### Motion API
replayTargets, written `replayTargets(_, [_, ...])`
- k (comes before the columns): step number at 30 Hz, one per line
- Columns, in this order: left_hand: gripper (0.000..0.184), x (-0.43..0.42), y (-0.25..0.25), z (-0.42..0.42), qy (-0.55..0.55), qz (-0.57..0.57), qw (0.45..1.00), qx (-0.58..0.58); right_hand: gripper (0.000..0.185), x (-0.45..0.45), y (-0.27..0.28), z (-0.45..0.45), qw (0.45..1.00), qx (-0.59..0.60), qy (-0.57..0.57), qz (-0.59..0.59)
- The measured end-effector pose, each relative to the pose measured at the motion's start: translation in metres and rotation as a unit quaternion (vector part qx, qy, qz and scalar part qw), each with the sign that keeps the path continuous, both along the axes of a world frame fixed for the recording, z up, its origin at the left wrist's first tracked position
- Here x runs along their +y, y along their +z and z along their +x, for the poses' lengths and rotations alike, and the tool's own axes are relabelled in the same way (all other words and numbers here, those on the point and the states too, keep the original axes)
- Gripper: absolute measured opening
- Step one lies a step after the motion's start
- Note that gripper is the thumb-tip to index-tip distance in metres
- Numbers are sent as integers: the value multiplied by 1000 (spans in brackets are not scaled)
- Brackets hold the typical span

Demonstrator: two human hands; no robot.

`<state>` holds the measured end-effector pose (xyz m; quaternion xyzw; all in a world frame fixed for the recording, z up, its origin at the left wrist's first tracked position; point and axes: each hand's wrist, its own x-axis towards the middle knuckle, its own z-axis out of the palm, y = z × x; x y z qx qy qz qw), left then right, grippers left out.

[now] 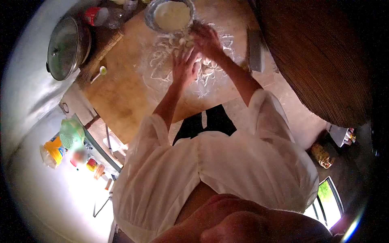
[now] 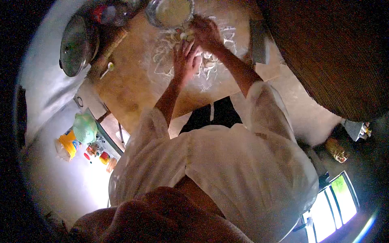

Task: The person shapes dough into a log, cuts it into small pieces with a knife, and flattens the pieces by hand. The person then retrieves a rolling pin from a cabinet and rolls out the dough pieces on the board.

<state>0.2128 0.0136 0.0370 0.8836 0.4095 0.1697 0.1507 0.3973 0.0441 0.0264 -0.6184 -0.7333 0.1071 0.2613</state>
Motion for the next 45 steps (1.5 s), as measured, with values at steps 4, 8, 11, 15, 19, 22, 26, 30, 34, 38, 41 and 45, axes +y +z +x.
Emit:
replayTargets(4, [47,-12,-19,-59,40,25,999,3,41,-43,1,-6,996,23,82,0])
replayTargets(8, [45,27,-31,-62,137,38,990,-19,41,3,3,8,998,52,-25,29])
replayTargets(11, [45,57,-25,-26,90,51,991,-88,39,36,-26,-6,996,60,-16,60])
replayTargets(15, [42,9,-25,-7,73,-49,993,-73,44,-18,-1,-10,995,59,73,-35])
replayTargets(19, [42,-57,-16,-31,-22,-17,1000,-3,47,-103,3,6,996,-2,84,-27])
replayTargets(22, [49,-47,-27,-40,-84,-35,994,66,51,-105,-7,12,987,-61,138,-54])
replayTargets(26, [57,14,-24,-35,14,37,999,22,49,-49,-43,34,977,-198,65,32])
replayTargets(30, [57,54,-24,-40,125,26,992,10,36,-37,-18,69,984,-85,-140,62])
replayTargets(34, [48,46,-25,-11,55,43,997,-18,39,-47,-37,33,995,5,-95,36])
replayTargets(38, [46,3,-20,-34,-12,19,999,38,43,-72,-11,18,999,43,16,2])
replayTargets(41, [50,11,-19,-75,52,26,998,34,44,-42,-24,50,995,-54,-48,70])
replayTargets(45, [47,46,-41,-65,147,23,987,-56,41,16,-26,43,985,-18,-125,121])
